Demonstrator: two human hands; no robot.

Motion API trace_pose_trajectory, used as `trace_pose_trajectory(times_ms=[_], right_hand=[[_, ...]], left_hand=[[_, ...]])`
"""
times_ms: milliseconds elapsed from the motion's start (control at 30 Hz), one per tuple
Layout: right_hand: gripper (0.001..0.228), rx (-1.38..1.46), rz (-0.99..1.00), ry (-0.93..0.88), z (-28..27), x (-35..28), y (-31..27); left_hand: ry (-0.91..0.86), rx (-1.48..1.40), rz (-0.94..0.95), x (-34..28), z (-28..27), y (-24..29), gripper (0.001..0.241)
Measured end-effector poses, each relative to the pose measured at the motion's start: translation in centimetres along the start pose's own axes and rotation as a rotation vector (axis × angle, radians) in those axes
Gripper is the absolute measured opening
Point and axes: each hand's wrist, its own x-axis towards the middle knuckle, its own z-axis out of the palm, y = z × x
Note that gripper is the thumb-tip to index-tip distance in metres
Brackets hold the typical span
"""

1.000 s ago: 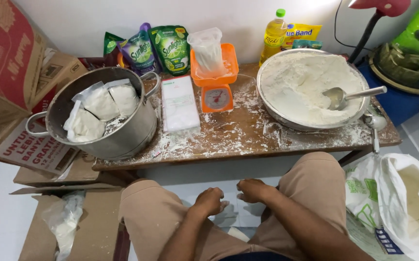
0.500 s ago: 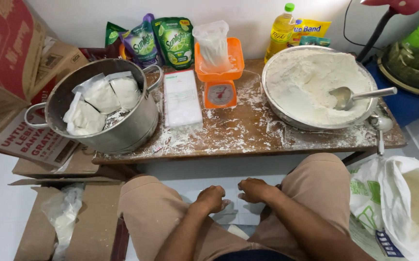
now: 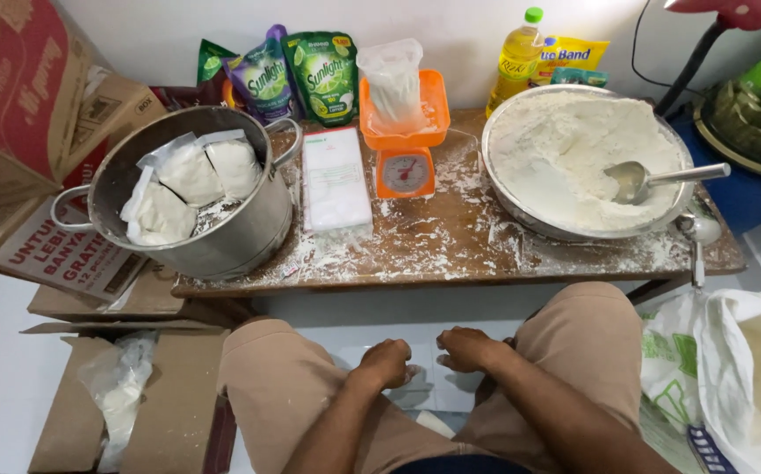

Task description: Measuring flour from a large bowl into small plastic bags using a scoop and a scale, then placing the bags into a pot.

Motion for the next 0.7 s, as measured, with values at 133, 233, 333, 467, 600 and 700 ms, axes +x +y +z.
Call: trace_pose_trajectory(times_ms=[133, 233, 333, 467, 600, 700], right_hand=[[0.041, -0.014, 0.002, 0.01, -0.2, -0.4, -0.6], [0.042, 0.006, -0.023, -0.002, -0.4, -0.5, -0.9], [0.04, 0.005, -0.022, -0.005, -0.4, -0.7, -1.1], [0.04, -0.011, -0.022, 0.009, -0.1, -0.4, -1.1], [0.04, -0.015, -0.021, 0.016, -0.1, -0.2, -1.2], [0.037, 0.011, -0.051, 0.068, 0.7, 0.3, 0.1]], left_hand=[[0.002, -0.004, 0.016, -0.7, -0.7, 0.7, 0.037], [-0.008, -0.004, 0.017, -1.5, -1.5, 1.6, 0.038], [-0.007, -0.012, 0.006, -2.1, -2.1, 2.3, 0.038], [-0.013, -0.004, 0.007, -2.2, -2.2, 2.5, 0.038], [-0.014, -0.001, 0.006, -1.4, -1.6, 1.8, 0.039], [0.028, -0.02, 0.028, 0.5, 0.3, -0.4, 0.037]])
